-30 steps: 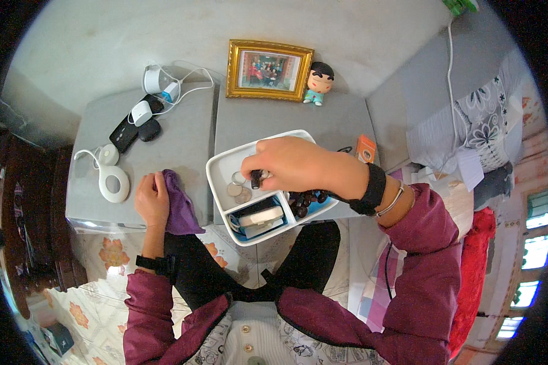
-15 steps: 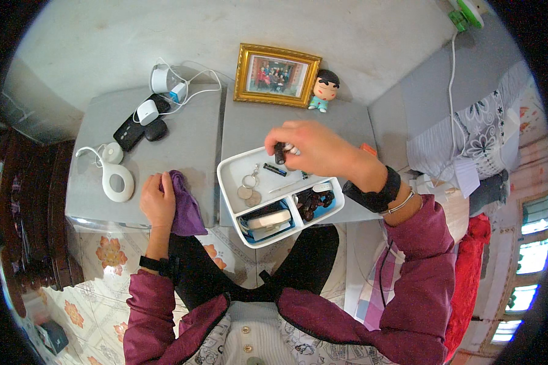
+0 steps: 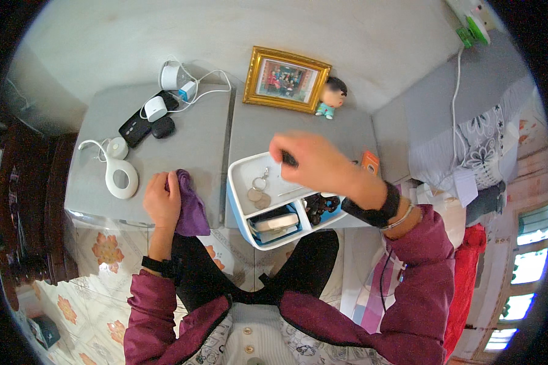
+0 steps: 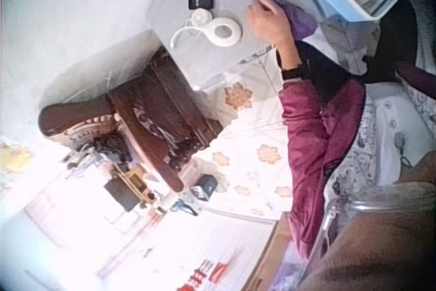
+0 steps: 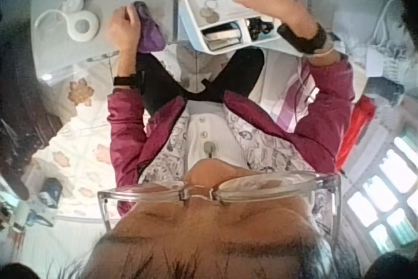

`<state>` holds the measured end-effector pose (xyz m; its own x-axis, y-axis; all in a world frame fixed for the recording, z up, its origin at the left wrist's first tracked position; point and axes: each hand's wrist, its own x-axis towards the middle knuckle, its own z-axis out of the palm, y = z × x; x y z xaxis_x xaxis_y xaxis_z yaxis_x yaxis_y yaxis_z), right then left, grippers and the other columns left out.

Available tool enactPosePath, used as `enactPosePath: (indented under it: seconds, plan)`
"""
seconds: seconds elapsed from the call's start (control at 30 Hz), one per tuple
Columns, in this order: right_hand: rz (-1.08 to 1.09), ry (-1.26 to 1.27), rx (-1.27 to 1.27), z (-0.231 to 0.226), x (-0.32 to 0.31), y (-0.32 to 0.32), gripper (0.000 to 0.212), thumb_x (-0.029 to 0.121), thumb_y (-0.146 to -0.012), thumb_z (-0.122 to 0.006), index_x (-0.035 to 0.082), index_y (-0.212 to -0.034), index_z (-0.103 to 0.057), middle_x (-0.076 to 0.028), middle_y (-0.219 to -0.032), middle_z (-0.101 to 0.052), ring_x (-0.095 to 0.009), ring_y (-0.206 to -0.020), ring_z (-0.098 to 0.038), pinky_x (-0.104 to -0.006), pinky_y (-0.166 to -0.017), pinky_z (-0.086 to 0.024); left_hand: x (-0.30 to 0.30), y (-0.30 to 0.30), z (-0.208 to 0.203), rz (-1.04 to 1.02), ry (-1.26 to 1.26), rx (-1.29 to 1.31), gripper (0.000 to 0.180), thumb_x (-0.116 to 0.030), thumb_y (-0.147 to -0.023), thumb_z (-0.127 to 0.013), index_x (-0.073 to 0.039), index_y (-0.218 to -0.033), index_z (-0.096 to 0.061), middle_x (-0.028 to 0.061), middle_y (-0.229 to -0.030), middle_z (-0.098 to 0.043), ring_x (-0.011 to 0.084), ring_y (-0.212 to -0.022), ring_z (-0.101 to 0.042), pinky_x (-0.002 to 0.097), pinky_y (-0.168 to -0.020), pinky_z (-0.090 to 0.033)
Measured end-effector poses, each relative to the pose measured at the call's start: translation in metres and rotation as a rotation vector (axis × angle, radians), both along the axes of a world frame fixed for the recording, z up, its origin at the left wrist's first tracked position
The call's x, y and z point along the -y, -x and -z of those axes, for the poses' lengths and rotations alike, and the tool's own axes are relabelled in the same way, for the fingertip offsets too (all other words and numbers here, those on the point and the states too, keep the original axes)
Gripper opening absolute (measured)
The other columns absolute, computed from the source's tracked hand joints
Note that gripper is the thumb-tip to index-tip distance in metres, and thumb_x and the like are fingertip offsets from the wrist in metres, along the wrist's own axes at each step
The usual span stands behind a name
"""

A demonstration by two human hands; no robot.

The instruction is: The person wipes the inside of a white compartmentalized tray with a purple cloth, removes small items like coins and beads, and wipes the tray sections. The person places the removed items on the table and continues wiping the tray.

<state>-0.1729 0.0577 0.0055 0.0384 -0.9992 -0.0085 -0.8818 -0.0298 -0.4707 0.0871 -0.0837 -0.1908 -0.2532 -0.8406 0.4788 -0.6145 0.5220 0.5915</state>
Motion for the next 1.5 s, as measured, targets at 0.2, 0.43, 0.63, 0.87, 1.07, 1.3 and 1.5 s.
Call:
enactPosePath:
  seconds: [0.2,0.43,0.63,0.87,1.07,1.3,1.5]
  plan:
    - [-0.135,-0.065,0.105,-0.003,0.093,-0.018,0.017,0.007,-0.078,-0.065,0.006,-0.092,-0.056,-0.009,-0.083,-0.061,-0.024,-0.078,-0.063,-0.0374,-0.068,-0.05,-0.001,-0.001,-0.001,0.01,-0.064,-0.007,0.024,-0.023,-0.094,-0.064,-0.006,-0.077,-0.063,0.0108,-0.074,-0.058,0.0323,-0.071,-0.059,0.0449,-0.063,-0.045]
    - [-0.336,-0.401,-0.148,0.103,0.197,-0.095,0.019,0.011,-0.077,-0.068,0.007,-0.094,-0.062,-0.014,-0.087,-0.068,-0.034,-0.083,-0.067,-0.0456,-0.069,-0.051,-0.001,-0.002,-0.004,0.021,-0.019,-0.049,0.027,-0.022,-0.093,-0.065,-0.006,-0.072,-0.059,0.0103,-0.071,-0.055,0.0326,-0.068,-0.057,0.0453,-0.062,-0.045]
    - [-0.436,-0.191,-0.177,0.094,0.204,-0.079,0.033,0.019,-0.081,-0.07,0.009,-0.113,-0.068,-0.016,-0.097,-0.071,-0.035,-0.094,-0.068,-0.0463,-0.08,-0.053,0.0,-0.001,-0.002,0.015,-0.044,-0.02,0.026,-0.022,-0.093,-0.065,-0.006,-0.073,-0.06,0.0103,-0.071,-0.056,0.0325,-0.069,-0.058,0.0454,-0.062,-0.045]
    - [-0.203,-0.01,-0.014,-0.022,0.105,0.002,0.028,0.027,-0.091,-0.064,0.009,-0.111,-0.07,-0.013,-0.098,-0.073,-0.027,-0.092,-0.07,-0.0383,-0.081,-0.055,0.001,0.0,0.002,0.036,0.005,-0.064,0.025,-0.021,-0.095,-0.064,-0.005,-0.076,-0.062,0.0122,-0.073,-0.058,0.0342,-0.07,-0.059,0.046,-0.063,-0.045]
    - [0.11,-0.07,-0.079,-0.04,-0.013,0.047,0.019,0.026,-0.092,-0.065,0.008,-0.092,-0.073,-0.009,-0.092,-0.071,-0.026,-0.081,-0.068,-0.0381,-0.071,-0.052,0.003,0.0,0.007,0.039,-0.013,0.002,0.028,-0.022,-0.097,-0.061,-0.004,-0.076,-0.06,0.0123,-0.074,-0.057,0.0344,-0.072,-0.058,0.0457,-0.063,-0.045]
    - [0.232,-0.063,-0.257,0.007,-0.074,0.05,0.025,0.037,-0.086,-0.074,0.012,-0.087,-0.075,-0.009,-0.086,-0.065,-0.029,-0.081,-0.065,-0.0411,-0.069,-0.05,0.004,-0.002,0.011,0.04,-0.037,0.022,0.026,-0.022,-0.098,-0.059,-0.003,-0.081,-0.063,0.0128,-0.079,-0.06,0.0361,-0.077,-0.06,0.047,-0.066,-0.046]
    - [0.244,-0.029,-0.213,0.023,-0.061,0.039,0.028,0.038,-0.084,-0.076,0.01,-0.084,-0.07,-0.008,-0.086,-0.063,-0.029,-0.078,-0.065,-0.0405,-0.067,-0.05,0.002,-0.001,0.008,0.005,-0.022,0.072,0.029,-0.025,-0.1,-0.057,-0.003,-0.081,-0.063,0.013,-0.079,-0.06,0.0363,-0.077,-0.06,0.0473,-0.066,-0.045]
